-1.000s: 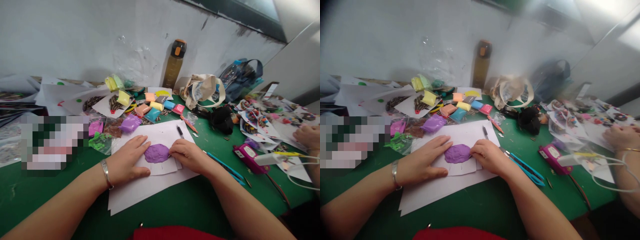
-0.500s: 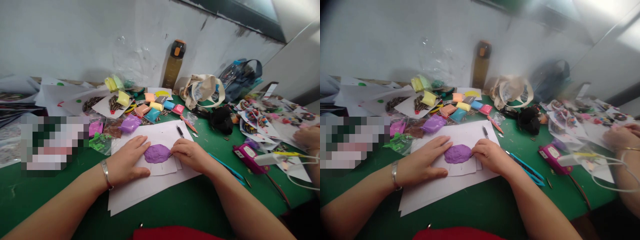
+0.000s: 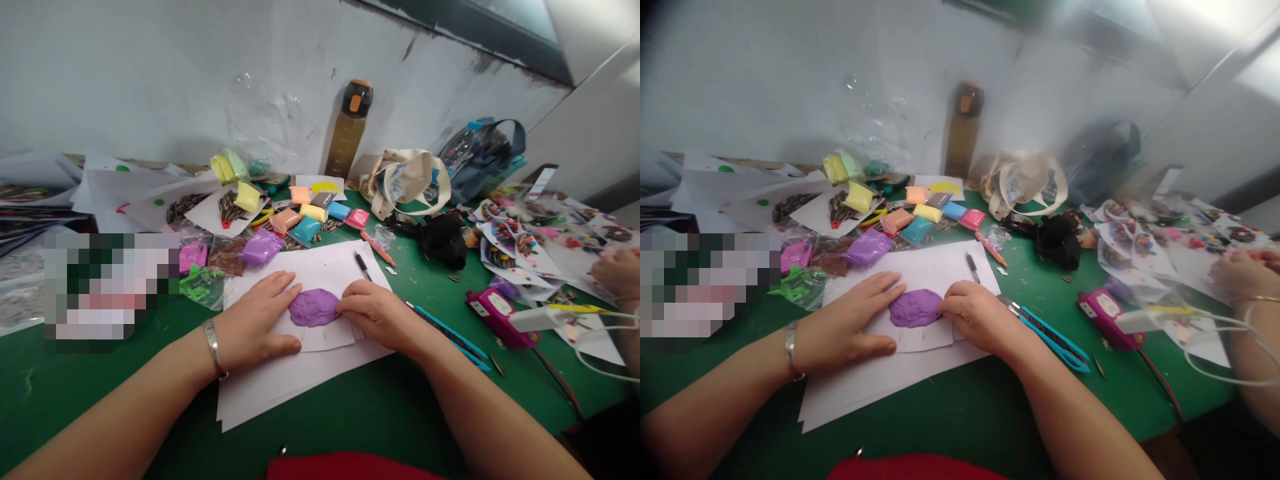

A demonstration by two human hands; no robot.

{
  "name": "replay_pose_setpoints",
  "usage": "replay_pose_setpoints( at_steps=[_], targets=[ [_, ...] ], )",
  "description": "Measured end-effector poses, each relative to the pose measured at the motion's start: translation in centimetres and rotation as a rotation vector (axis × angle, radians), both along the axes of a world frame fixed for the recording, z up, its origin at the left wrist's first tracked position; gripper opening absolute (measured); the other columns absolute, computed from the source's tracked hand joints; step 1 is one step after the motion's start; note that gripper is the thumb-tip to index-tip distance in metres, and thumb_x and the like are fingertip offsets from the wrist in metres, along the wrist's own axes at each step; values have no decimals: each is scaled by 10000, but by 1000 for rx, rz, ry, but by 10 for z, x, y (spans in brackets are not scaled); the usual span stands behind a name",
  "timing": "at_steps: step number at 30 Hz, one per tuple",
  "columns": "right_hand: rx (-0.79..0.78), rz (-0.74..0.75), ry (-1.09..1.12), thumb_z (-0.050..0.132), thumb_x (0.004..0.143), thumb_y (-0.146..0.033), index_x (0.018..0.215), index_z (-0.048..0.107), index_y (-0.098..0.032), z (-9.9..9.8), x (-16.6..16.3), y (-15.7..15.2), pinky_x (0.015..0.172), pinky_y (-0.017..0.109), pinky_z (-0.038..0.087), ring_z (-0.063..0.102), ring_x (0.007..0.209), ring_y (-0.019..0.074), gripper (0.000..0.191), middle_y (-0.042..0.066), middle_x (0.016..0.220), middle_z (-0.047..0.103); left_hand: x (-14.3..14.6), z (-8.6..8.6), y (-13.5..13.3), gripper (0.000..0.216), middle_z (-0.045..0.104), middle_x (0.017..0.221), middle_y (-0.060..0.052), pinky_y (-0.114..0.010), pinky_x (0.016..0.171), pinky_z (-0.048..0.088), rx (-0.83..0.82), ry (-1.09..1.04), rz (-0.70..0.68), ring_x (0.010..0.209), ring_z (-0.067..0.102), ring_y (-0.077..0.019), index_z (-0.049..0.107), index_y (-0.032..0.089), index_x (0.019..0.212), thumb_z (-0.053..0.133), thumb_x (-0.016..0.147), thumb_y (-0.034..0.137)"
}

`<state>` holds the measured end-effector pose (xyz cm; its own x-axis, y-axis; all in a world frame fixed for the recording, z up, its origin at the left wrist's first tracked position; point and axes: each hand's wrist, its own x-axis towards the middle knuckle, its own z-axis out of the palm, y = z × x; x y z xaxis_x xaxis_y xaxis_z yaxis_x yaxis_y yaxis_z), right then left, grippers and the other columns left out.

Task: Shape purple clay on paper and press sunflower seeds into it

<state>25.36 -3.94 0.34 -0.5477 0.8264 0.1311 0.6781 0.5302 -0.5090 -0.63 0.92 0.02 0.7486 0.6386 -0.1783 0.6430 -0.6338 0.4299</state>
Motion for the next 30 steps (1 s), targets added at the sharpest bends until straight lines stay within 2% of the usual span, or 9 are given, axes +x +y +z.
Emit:
replay_pose_setpoints(
  at_steps=[11,18,30],
  targets=[
    [3,-12,10,488,915,-148,949,695,-190,1,2,-2,745,269,467,576,838,164,214,68,893,626,1,2,0,847,213,1543,-172,-497,1145,206,-10,18,7,1415,173,-355,370,124,1426,666,739,522],
    [15,4,-60,481,921,-151,920,688,-185,0,-3,-3,736,267,448,566,824,162,210,59,854,618,0,1,0,843,234,1535,-178,-499,1143,212,1,2,4,1409,188,-362,384,115,1417,677,731,508],
    [-35,-24,-38,508,898,-127,882,690,-191,-1,1,-1,733,258,460,586,813,152,193,48,851,629,1,2,0,820,257,1525,-182,-518,1128,241,3,-24,6,1400,212,-373,407,129,1401,667,727,517]
  ],
)
